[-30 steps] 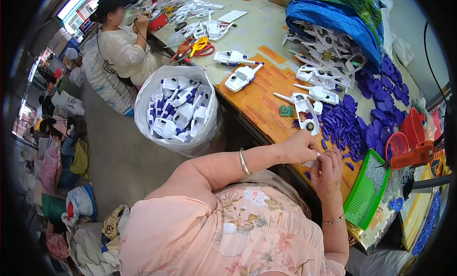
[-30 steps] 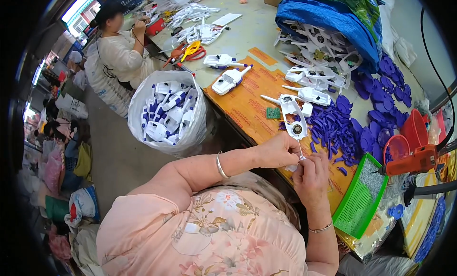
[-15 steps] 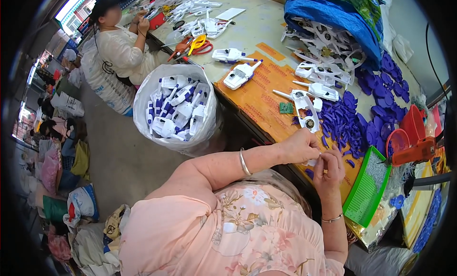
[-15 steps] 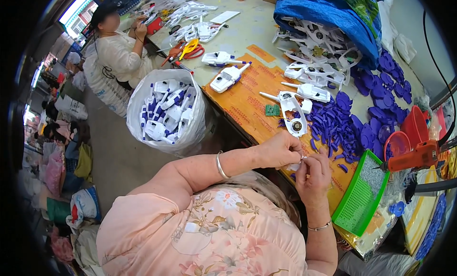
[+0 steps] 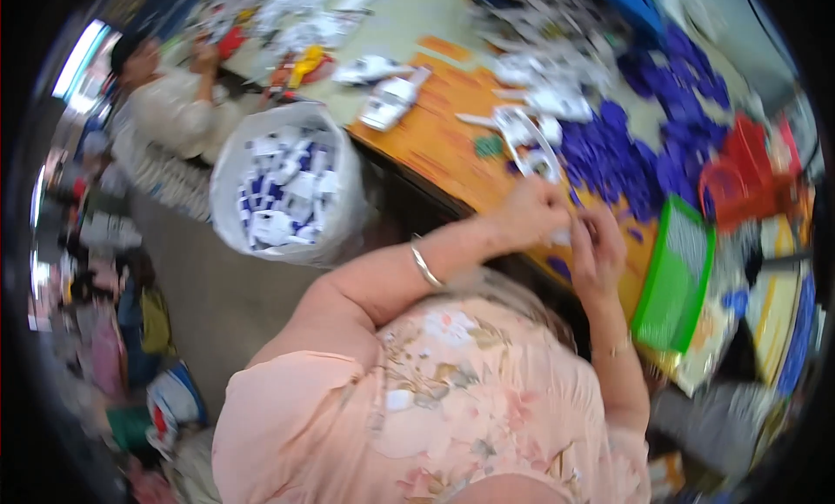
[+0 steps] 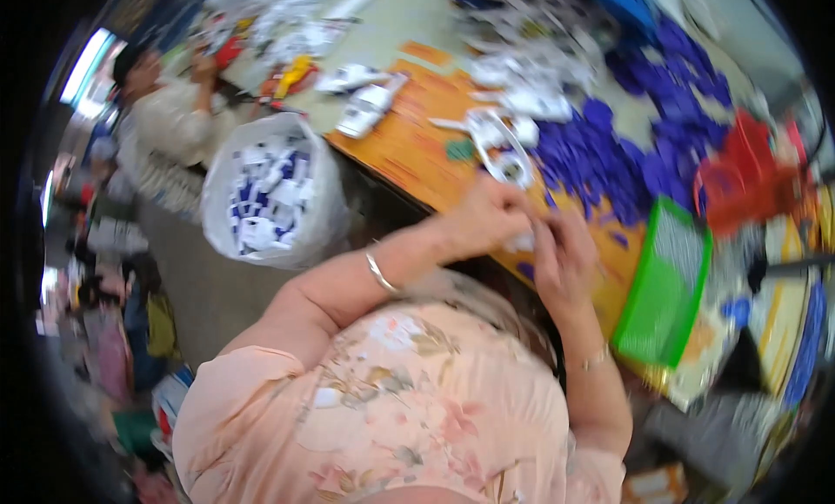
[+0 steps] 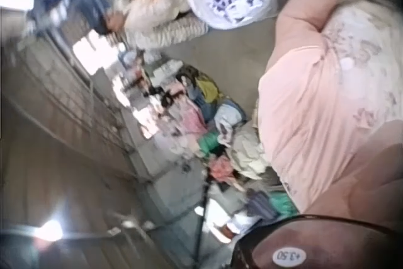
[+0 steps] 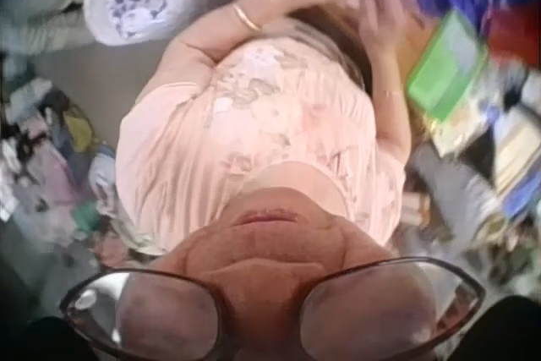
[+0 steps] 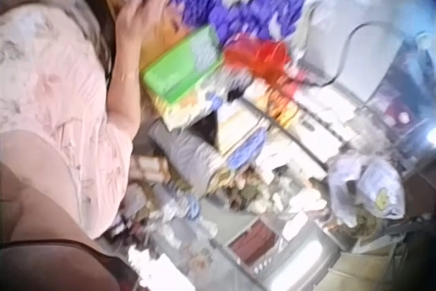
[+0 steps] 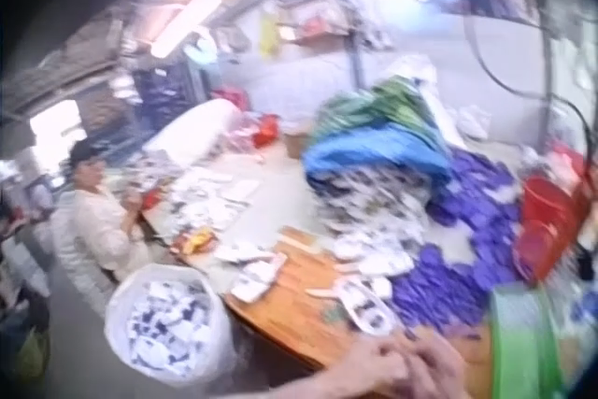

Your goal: The person assembles the internal components of a white electronic toy by securing the circuit board, antenna, and internal wiring into the plastic housing with an electric screwdriver.

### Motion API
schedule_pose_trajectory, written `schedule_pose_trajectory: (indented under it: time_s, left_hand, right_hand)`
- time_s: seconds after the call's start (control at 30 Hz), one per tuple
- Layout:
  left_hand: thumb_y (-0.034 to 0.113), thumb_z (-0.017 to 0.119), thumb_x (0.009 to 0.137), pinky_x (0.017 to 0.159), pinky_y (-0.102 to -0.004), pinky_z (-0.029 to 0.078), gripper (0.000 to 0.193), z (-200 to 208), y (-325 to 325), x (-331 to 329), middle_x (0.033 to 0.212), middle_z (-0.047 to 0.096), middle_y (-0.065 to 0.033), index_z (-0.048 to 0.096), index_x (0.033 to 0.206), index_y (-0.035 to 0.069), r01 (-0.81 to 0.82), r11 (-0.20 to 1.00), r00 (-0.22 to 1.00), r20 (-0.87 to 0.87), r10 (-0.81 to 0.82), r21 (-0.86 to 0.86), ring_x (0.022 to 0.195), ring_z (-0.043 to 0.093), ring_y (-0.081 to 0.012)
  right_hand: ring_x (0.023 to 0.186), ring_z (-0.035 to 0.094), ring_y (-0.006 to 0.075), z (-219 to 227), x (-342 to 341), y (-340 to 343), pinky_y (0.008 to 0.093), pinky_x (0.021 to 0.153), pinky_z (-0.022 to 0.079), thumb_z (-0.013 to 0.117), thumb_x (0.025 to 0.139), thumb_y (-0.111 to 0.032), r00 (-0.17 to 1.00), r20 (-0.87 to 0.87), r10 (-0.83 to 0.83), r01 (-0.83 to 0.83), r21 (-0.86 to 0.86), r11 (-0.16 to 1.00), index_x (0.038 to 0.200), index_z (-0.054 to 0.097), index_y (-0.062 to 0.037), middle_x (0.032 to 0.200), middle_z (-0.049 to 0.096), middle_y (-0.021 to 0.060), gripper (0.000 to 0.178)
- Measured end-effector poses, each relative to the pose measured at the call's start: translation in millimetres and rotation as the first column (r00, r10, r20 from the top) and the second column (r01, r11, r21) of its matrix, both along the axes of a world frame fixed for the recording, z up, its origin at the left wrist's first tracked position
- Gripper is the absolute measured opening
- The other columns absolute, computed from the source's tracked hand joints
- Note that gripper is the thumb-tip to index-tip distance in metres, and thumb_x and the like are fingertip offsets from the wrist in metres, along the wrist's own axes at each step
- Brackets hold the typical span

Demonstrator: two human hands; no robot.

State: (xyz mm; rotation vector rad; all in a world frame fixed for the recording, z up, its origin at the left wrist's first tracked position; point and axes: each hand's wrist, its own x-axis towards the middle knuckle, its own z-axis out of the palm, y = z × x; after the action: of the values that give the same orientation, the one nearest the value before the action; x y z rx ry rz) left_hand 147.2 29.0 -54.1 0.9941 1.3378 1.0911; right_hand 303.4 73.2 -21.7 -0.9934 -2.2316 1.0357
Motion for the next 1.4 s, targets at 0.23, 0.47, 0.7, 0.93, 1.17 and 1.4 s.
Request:
schedule_pose_trajectory:
  time_s: [0.23, 0.47, 0.7, 0.93, 1.17, 1.4]
  left_hand:
    - [0.006, 0.058, 0.078, 0.043, -0.0209, 0.034, 0.011, 50, -35, -108, 0.062, 0.057, -0.0006, 0.065, 0.079, -0.003, -0.450, 0.893, 0.888, -0.108, 0.447, -0.006, 0.049, 0.046, -0.0043]
    - [0.006, 0.060, 0.080, 0.040, -0.0176, 0.029, 0.007, 62, -39, -122, 0.062, 0.055, 0.0024, 0.062, 0.077, 0.000, -0.484, 0.875, 0.875, 0.017, 0.484, 0.014, 0.045, 0.043, -0.0016]
    - [0.005, 0.059, 0.081, 0.041, -0.0172, 0.031, 0.008, 53, -38, -129, 0.063, 0.056, 0.0024, 0.063, 0.078, 0.000, -0.466, 0.878, 0.875, -0.090, 0.475, 0.107, 0.047, 0.043, -0.0010]
    - [0.004, 0.059, 0.076, 0.047, -0.0201, 0.037, 0.008, 62, -37, -127, 0.063, 0.057, -0.0002, 0.062, 0.073, -0.003, -0.490, 0.858, 0.836, -0.195, 0.513, 0.158, 0.055, 0.047, -0.0033]
    - [0.008, 0.062, 0.080, 0.039, -0.0170, 0.028, 0.007, 65, -36, -130, 0.062, 0.056, 0.0019, 0.064, 0.079, 0.001, -0.485, 0.874, 0.874, -0.001, 0.485, 0.039, 0.044, 0.043, -0.0018]
    - [0.005, 0.061, 0.078, 0.039, -0.0164, 0.028, 0.006, 67, -37, -129, 0.062, 0.056, 0.0025, 0.064, 0.080, 0.001, -0.496, 0.868, 0.868, -0.024, 0.496, 0.020, 0.045, 0.042, -0.0009]
  right_hand:
    - [0.083, 0.053, 0.0271, 1, -141, 48, 0.0399, 0.081, 0.037, 0.065, 0.073, -0.008, 0.812, -0.104, 0.574, -0.431, 0.555, 0.711, 0.091, 0.060, -0.0082, 0.084, 0.056, 0.0074, 0.018]
    - [0.074, 0.054, 0.0186, -1, -158, 38, 0.0319, 0.065, 0.042, 0.060, 0.080, -0.005, 0.812, -0.401, 0.424, -0.473, -0.027, 0.881, 0.088, 0.061, -0.0032, 0.083, 0.056, 0.0065, 0.008]
    - [0.081, 0.053, 0.0224, 14, -166, 53, 0.0346, 0.079, 0.041, 0.062, 0.077, -0.005, 0.775, -0.129, 0.619, -0.476, 0.525, 0.706, 0.093, 0.062, -0.0051, 0.084, 0.057, 0.0068, 0.016]
    - [0.080, 0.053, 0.0243, 19, -169, 50, 0.0373, 0.075, 0.040, 0.061, 0.076, -0.004, 0.808, 0.008, 0.589, -0.454, 0.645, 0.615, 0.088, 0.063, -0.0048, 0.083, 0.057, 0.0078, 0.012]
    - [0.075, 0.054, 0.0117, -2, -169, 45, 0.0236, 0.065, 0.041, 0.054, 0.085, -0.006, 0.769, -0.565, 0.299, -0.554, -0.356, 0.753, 0.086, 0.062, 0.0025, 0.078, 0.060, 0.0057, 0.012]
    - [0.078, 0.055, 0.0201, 19, -173, 60, 0.0306, 0.069, 0.042, 0.053, 0.084, -0.008, 0.761, -0.366, 0.535, -0.537, 0.107, 0.837, 0.092, 0.061, -0.0007, 0.082, 0.060, 0.0073, 0.014]
